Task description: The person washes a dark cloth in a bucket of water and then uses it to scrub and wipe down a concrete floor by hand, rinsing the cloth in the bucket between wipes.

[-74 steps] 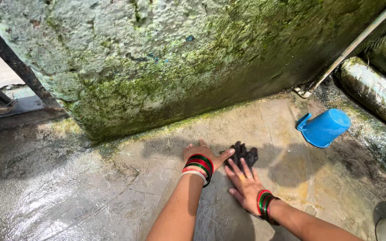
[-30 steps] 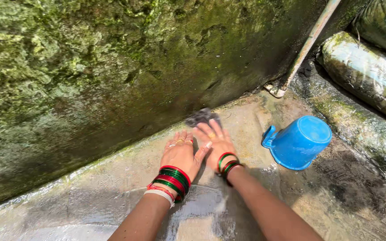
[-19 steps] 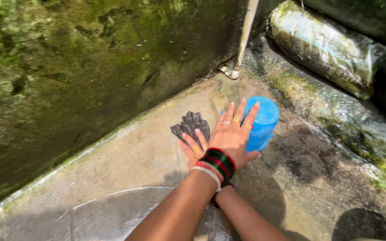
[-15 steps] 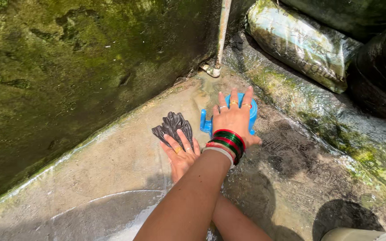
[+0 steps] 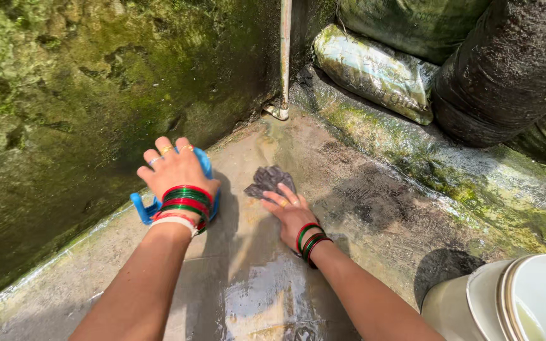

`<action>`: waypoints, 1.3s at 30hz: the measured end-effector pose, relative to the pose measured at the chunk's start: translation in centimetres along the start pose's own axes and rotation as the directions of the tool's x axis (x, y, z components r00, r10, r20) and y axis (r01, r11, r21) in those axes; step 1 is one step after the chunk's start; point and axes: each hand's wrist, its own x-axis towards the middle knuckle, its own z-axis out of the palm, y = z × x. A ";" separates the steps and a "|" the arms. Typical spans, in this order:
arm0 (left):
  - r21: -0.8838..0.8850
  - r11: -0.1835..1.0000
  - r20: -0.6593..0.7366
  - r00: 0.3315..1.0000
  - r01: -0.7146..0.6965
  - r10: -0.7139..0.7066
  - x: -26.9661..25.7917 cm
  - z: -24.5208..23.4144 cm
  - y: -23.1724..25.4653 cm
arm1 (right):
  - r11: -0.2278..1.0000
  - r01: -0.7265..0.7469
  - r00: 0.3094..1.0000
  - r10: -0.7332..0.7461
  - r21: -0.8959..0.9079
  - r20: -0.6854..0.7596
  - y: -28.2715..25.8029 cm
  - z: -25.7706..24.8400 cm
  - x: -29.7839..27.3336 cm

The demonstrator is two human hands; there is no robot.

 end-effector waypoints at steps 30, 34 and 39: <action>-0.424 0.811 0.062 0.881 -0.403 0.470 -2.2 16.2 5.1 | 0.196 -0.975 0.077 0.745 0.106 -0.663 10.8 2.7 -14.9; -0.500 0.778 0.037 0.888 -0.380 0.458 -2.0 17.0 5.3 | 0.141 -0.977 0.023 0.817 0.160 -0.576 14.3 1.3 -3.7; -0.527 0.752 -0.062 0.901 -0.396 0.430 -1.8 18.1 5.2 | 0.600 -0.798 0.579 0.744 -0.046 -0.333 11.0 3.1 9.8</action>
